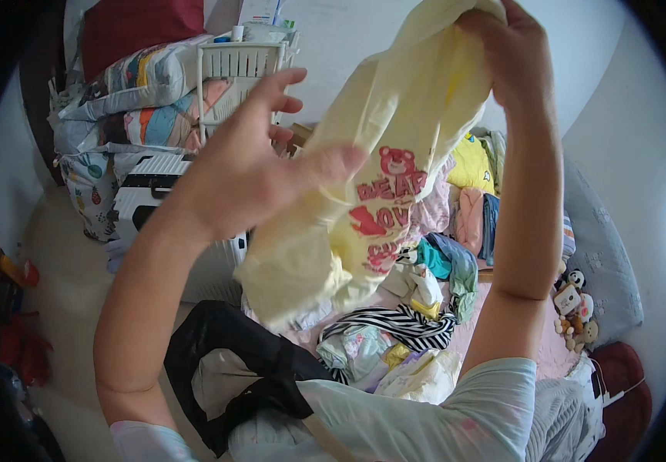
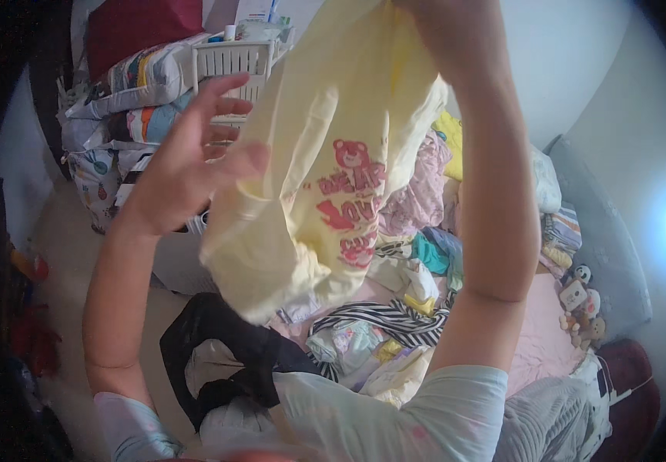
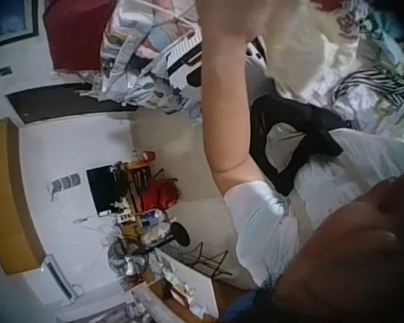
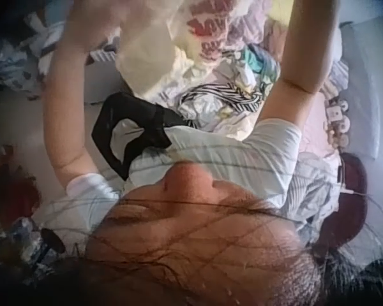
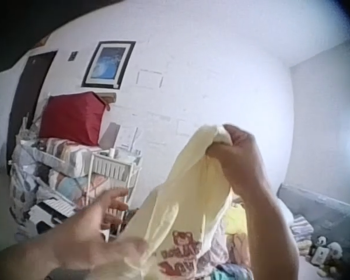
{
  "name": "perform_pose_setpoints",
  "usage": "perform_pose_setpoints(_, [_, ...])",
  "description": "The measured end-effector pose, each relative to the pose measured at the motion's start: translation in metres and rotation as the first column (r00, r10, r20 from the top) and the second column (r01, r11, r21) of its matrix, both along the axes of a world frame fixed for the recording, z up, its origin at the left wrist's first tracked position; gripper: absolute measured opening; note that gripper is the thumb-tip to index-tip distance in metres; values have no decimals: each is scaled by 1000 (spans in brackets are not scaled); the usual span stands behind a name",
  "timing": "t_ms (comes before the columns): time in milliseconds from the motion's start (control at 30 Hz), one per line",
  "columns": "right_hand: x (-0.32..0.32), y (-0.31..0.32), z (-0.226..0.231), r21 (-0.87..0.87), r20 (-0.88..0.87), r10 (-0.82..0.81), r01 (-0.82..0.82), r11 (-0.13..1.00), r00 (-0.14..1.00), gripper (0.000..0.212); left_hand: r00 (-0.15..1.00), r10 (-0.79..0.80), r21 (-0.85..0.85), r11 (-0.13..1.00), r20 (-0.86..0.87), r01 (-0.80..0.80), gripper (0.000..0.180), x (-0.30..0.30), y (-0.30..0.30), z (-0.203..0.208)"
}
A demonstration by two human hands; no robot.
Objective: Sort and fold various pieces of children's or small clothing items onto a bed.
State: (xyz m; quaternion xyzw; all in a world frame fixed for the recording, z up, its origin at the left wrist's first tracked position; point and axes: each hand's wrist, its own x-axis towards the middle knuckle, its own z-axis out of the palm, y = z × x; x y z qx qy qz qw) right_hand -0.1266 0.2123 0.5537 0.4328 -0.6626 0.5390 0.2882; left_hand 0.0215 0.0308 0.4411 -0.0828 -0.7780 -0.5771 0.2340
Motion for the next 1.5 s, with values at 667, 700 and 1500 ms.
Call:
perform_pose_setpoints(667, [-46, 73, 56, 0, 120, -140, 141, 990, 983, 26, 959, 198, 109, 978, -203, -179, 18, -70, -5, -69])
perform_pose_setpoints(700, [-45, 77, 54, 126, 106, -184, 170, 977, 977, 26, 953, 212, 162, 970, -218, -179, 18, -70, -20, -63])
perform_pose_setpoints(1500, [-70, 111, -58, 359, 575, 85, -345, 867, 813, 16, 901, 347, -254, 876, -259, -410, 33, -29, -118, 21])
